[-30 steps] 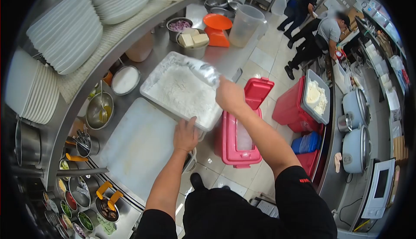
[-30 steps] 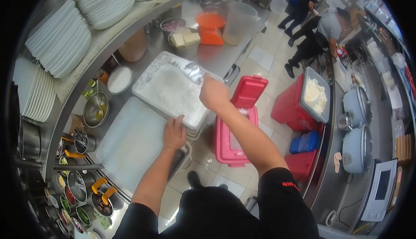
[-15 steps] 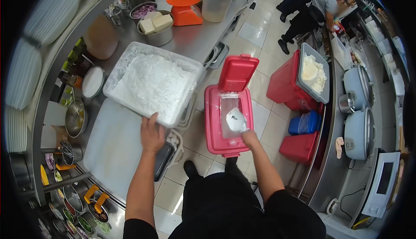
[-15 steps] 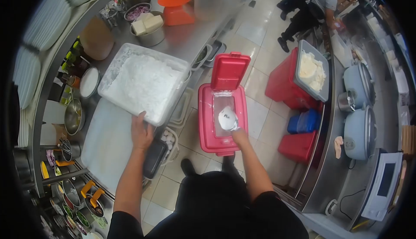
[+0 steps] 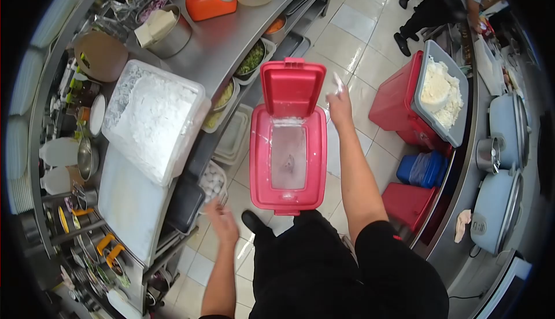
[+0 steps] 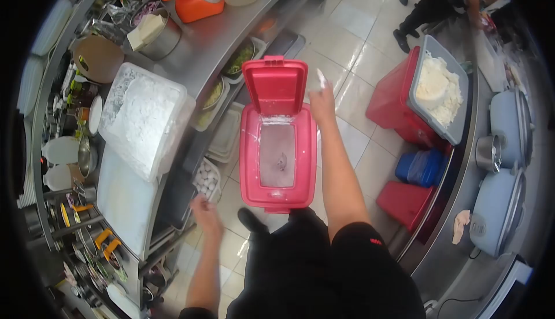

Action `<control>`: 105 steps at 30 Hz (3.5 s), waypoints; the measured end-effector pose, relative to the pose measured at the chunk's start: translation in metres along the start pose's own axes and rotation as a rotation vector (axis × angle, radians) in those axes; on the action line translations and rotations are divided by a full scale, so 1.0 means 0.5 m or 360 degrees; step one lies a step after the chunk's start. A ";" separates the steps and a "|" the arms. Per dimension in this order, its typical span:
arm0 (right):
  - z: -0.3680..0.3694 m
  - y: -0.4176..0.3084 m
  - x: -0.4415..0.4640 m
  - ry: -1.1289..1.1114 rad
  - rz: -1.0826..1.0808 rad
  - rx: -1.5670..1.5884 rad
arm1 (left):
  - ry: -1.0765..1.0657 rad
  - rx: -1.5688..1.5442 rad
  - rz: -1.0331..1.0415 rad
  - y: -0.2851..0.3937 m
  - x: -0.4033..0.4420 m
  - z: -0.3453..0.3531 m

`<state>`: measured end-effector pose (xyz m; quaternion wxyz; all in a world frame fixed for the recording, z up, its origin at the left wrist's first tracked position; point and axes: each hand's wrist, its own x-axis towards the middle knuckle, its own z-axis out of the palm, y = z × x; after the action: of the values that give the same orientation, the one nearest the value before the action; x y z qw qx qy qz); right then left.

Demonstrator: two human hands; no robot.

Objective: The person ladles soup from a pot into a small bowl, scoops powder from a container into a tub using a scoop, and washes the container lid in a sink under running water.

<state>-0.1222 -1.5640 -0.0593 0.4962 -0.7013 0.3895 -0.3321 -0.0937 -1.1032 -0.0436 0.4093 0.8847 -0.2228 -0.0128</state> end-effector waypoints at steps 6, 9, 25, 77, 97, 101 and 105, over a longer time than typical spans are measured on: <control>-0.036 -0.018 -0.028 -0.0505 0.0273 0.0407 | -0.0521 -0.0843 -0.1706 -0.140 -0.275 0.288; -0.081 -0.028 -0.136 -0.0566 0.0206 -0.0064 | -0.0668 -0.0758 -0.2009 -0.210 -0.353 0.335; -0.111 0.179 -0.410 -0.1182 -0.0232 -0.0677 | 0.0075 -0.1265 -0.2388 -0.120 -0.319 0.416; 0.141 0.345 0.139 -0.0643 0.0171 -0.0844 | 0.0650 -0.1942 -0.2211 -0.079 -0.256 0.407; 0.082 -0.124 -0.328 -0.0864 0.0287 -0.0631 | 0.1064 -0.1802 -0.1382 -0.118 -0.514 -0.101; 0.169 -0.189 -0.591 -0.1149 0.0363 -0.0352 | 0.1200 -0.1763 -0.1383 -0.194 -0.734 -0.356; 0.275 -0.289 -0.867 -0.1493 0.0515 0.0020 | 0.1274 -0.1936 -0.1151 -0.115 -0.911 -0.640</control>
<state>-0.1802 -1.0949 0.0049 0.6675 -0.7026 0.2261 0.0983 -0.4162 -0.6565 0.0543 0.8376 0.4623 0.2860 0.0543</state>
